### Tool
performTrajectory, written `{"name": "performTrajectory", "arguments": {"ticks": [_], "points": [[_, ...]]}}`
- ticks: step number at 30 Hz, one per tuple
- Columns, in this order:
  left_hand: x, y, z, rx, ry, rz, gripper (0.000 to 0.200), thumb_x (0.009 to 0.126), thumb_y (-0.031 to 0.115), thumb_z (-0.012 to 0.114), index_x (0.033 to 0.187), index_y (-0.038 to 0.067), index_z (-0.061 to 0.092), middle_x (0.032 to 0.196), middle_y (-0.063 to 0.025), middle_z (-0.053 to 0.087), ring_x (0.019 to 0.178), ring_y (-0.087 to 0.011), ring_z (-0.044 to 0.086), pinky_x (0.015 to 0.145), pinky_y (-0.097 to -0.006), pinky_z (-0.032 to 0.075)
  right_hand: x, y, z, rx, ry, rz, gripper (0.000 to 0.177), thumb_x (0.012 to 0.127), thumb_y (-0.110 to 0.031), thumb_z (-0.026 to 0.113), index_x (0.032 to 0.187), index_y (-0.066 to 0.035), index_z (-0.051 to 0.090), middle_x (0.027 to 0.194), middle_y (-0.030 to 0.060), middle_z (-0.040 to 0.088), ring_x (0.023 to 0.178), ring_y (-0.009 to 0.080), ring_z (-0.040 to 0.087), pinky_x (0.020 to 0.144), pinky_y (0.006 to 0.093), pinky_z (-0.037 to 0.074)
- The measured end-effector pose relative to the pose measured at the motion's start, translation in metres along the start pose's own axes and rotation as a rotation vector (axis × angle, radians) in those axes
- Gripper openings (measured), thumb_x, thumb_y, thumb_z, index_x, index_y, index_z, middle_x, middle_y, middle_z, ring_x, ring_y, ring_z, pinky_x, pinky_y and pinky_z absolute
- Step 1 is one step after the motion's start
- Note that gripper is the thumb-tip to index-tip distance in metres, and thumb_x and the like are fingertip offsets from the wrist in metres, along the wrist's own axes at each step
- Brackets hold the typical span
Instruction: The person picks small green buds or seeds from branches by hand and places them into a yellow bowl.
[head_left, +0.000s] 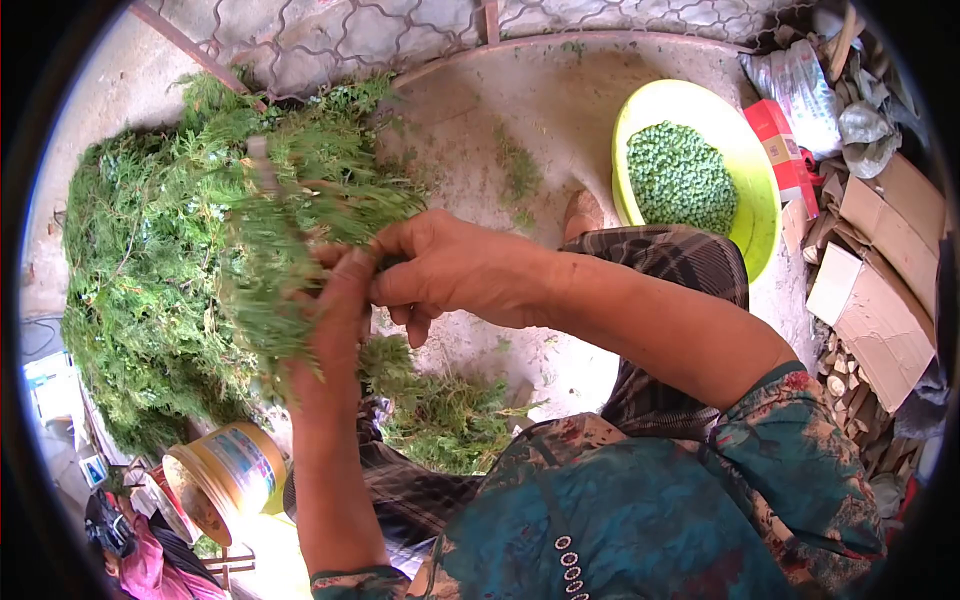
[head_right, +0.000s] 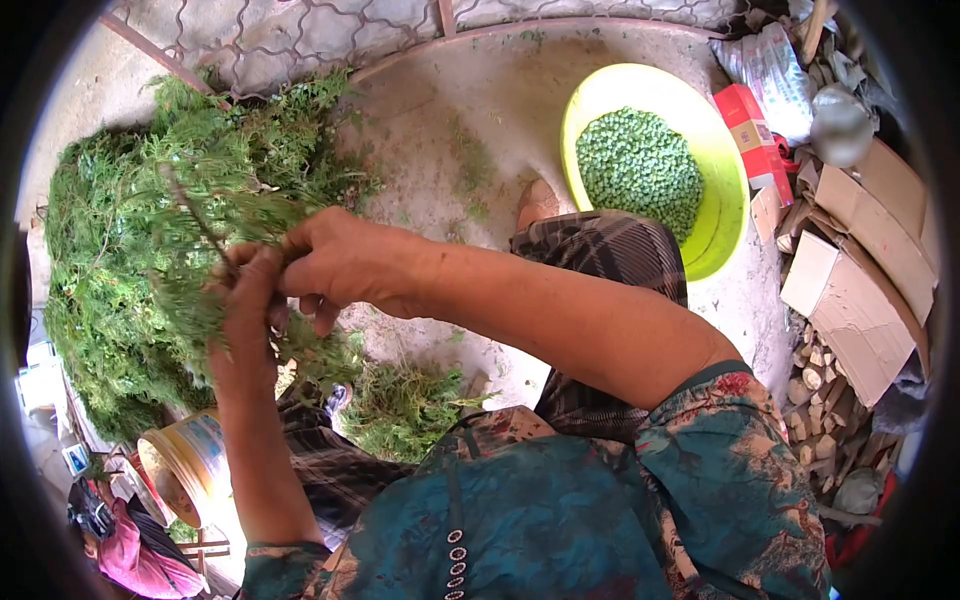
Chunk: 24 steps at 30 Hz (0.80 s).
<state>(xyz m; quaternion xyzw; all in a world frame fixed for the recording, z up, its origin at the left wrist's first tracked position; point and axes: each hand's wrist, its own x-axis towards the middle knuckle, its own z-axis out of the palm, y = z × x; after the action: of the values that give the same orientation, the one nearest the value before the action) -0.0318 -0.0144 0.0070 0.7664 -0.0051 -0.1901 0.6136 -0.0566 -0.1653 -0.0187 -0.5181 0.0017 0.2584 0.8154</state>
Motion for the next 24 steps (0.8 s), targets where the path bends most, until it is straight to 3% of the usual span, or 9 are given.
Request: {"name": "performTrajectory", "arguments": {"ticks": [1, 3, 7, 13, 17, 18, 21, 23, 24], "points": [[0.001, 0.0, -0.001, 0.002, 0.0, -0.002, 0.012, 0.084, 0.015, 0.061, 0.088, 0.005, 0.056, 0.068, -0.0002, 0.052, 0.055, -0.0064, 0.045, 0.049, -0.0198, 0.035, 0.0, -0.002, 0.002, 0.021, 0.017, -0.02, 0.021, 0.083, -0.014, 0.056, 0.092, 0.005, 0.055, 0.074, 0.0059, 0.055, 0.063, 0.0132, 0.056, 0.056, 0.026, 0.051], [0.005, 0.001, -0.005, -0.405, -0.01, -0.136, 0.011, 0.084, 0.016, 0.061, 0.083, 0.009, 0.054, 0.059, 0.0028, 0.047, 0.047, -0.0041, 0.037, 0.043, -0.0187, 0.027, 0.001, -0.003, 0.003, 0.042, 0.036, -0.04, 0.021, 0.084, -0.015, 0.056, 0.092, 0.004, 0.055, 0.075, 0.006, 0.055, 0.063, 0.0128, 0.055, 0.056, 0.0262, 0.051], [0.011, -0.002, -0.011, -0.743, -0.091, -0.225, 0.012, 0.086, 0.014, 0.057, 0.078, 0.009, 0.05, 0.054, 0.007, 0.034, 0.045, -0.0036, 0.032, 0.04, -0.0189, 0.027, -0.001, -0.007, 0.004, 0.11, 0.029, -0.031, 0.021, 0.085, -0.015, 0.056, 0.094, 0.004, 0.053, 0.076, 0.0073, 0.055, 0.063, 0.0127, 0.055, 0.054, 0.0278, 0.051], [0.026, -0.007, -0.026, -1.156, -0.152, -0.236, 0.014, 0.086, 0.01, 0.054, 0.074, 0.008, 0.049, 0.052, 0.006, 0.03, 0.044, -0.0044, 0.03, 0.039, -0.0198, 0.028, -0.006, -0.003, 0.001, 0.296, -0.034, -0.011, 0.018, 0.086, -0.016, 0.053, 0.091, 0.001, 0.051, 0.077, 0.0082, 0.055, 0.062, 0.0129, 0.056, 0.05, 0.0275, 0.05], [0.026, -0.003, -0.037, -1.121, -0.253, -0.212, 0.017, 0.09, 0.016, 0.049, 0.078, 0.004, 0.051, 0.049, 0.0052, 0.028, 0.041, -0.0064, 0.029, 0.038, -0.0212, 0.027, -0.01, -0.019, -0.012, 0.516, -0.004, 0.064, 0.019, 0.087, -0.021, 0.053, 0.086, -0.003, 0.052, 0.072, 0.007, 0.053, 0.055, 0.0112, 0.053, 0.039, 0.0242, 0.045], [0.024, -0.002, -0.037, -1.111, -0.245, -0.222, 0.02, 0.091, 0.02, 0.048, 0.08, 0.004, 0.052, 0.049, 0.0055, 0.027, 0.04, -0.0065, 0.028, 0.037, -0.021, 0.027, -0.012, -0.023, -0.011, 0.514, 0.077, 0.035, 0.022, 0.088, -0.026, 0.054, 0.083, -0.005, 0.052, 0.069, 0.0045, 0.051, 0.048, 0.01, 0.049, 0.033, 0.0218, 0.038], [0.021, -0.001, -0.034, -1.096, -0.316, -0.221, 0.021, 0.092, 0.022, 0.047, 0.08, 0.005, 0.052, 0.048, 0.0059, 0.026, 0.039, -0.0067, 0.028, 0.036, -0.0215, 0.027, -0.014, -0.03, -0.02, 0.414, 0.081, -0.06, 0.021, 0.085, -0.027, 0.058, 0.079, -0.009, 0.052, 0.068, 0.003, 0.054, 0.047, 0.0087, 0.049, 0.033, 0.023, 0.036], [0.019, 0.0, -0.031, -1.094, -0.353, -0.232, 0.021, 0.092, 0.023, 0.047, 0.081, 0.007, 0.05, 0.048, 0.0061, 0.026, 0.038, -0.0068, 0.03, 0.036, -0.0216, 0.027, -0.011, -0.03, -0.019, 0.268, 0.185, -0.076, 0.025, 0.083, -0.029, 0.059, 0.087, -0.004, 0.054, 0.072, 0.0071, 0.057, 0.055, 0.0125, 0.053, 0.042, 0.0277, 0.042], [0.018, 0.0, -0.03, -1.095, -0.35, -0.228, 0.02, 0.092, 0.024, 0.047, 0.081, 0.007, 0.049, 0.048, 0.006, 0.026, 0.038, -0.0068, 0.03, 0.035, -0.0216, 0.028, -0.009, -0.03, -0.016, -0.064, 0.308, -0.212, 0.029, 0.082, -0.027, 0.06, 0.092, -0.001, 0.054, 0.075, 0.0106, 0.058, 0.061, 0.0177, 0.055, 0.051, 0.0312, 0.045]]}}
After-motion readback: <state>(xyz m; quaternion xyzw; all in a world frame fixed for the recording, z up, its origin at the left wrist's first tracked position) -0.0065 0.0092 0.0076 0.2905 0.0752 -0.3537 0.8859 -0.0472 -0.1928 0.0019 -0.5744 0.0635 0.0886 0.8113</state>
